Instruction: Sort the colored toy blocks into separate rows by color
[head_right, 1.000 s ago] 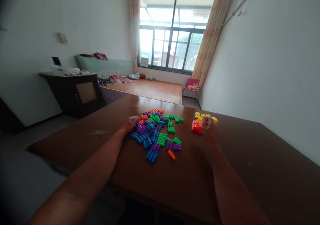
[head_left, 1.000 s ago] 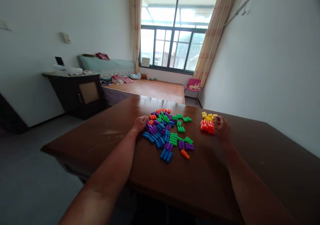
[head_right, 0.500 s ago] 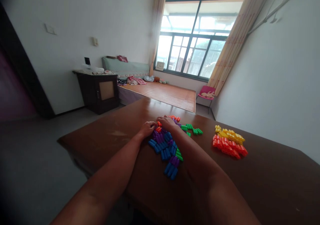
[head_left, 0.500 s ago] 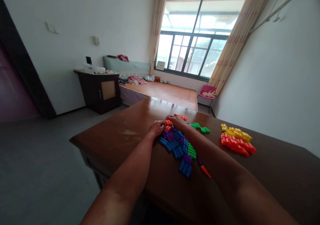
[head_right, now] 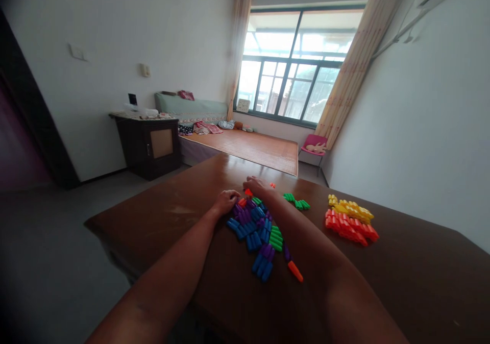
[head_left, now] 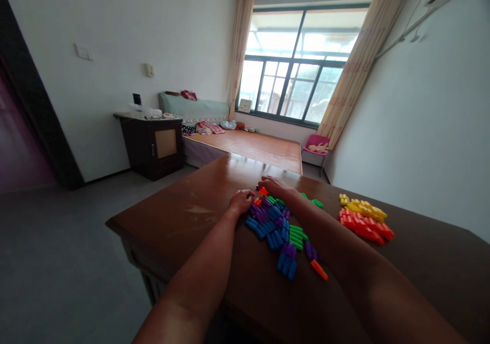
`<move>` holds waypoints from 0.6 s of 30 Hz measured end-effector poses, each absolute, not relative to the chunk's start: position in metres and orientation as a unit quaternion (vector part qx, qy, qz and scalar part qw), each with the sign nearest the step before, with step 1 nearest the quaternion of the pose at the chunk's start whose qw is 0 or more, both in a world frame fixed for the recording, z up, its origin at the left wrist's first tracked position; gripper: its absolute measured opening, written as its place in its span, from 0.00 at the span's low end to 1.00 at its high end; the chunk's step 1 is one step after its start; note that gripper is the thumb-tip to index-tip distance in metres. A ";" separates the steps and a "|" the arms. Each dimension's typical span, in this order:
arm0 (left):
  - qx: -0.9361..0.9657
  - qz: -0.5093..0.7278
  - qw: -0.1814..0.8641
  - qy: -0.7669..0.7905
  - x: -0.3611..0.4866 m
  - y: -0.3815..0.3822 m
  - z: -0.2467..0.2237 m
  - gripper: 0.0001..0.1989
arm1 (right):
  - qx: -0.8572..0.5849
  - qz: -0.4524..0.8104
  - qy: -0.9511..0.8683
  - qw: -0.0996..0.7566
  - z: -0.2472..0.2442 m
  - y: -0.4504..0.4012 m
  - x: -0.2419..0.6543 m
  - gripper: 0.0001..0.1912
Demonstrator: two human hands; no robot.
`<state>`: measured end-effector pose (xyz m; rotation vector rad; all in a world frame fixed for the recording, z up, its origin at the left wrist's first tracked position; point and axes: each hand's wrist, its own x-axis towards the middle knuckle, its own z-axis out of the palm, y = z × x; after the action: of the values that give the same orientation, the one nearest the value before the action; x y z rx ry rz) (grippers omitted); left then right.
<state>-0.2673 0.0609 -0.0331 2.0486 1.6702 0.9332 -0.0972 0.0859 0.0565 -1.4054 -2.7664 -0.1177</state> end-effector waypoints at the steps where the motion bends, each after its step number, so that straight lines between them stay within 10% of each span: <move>1: 0.721 0.328 0.169 0.587 -0.267 0.061 -0.033 0.13 | -0.459 -0.044 -0.887 0.032 0.058 0.083 -0.091 0.11; 18: 0.723 0.310 0.170 0.594 -0.267 0.057 -0.028 0.13 | -0.538 -0.082 -0.831 0.113 0.049 0.090 -0.062 0.23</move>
<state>-0.2670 0.0566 -0.0280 2.0533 1.6882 0.8802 -0.0616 0.0902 0.0494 -1.5781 -2.4383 -0.2401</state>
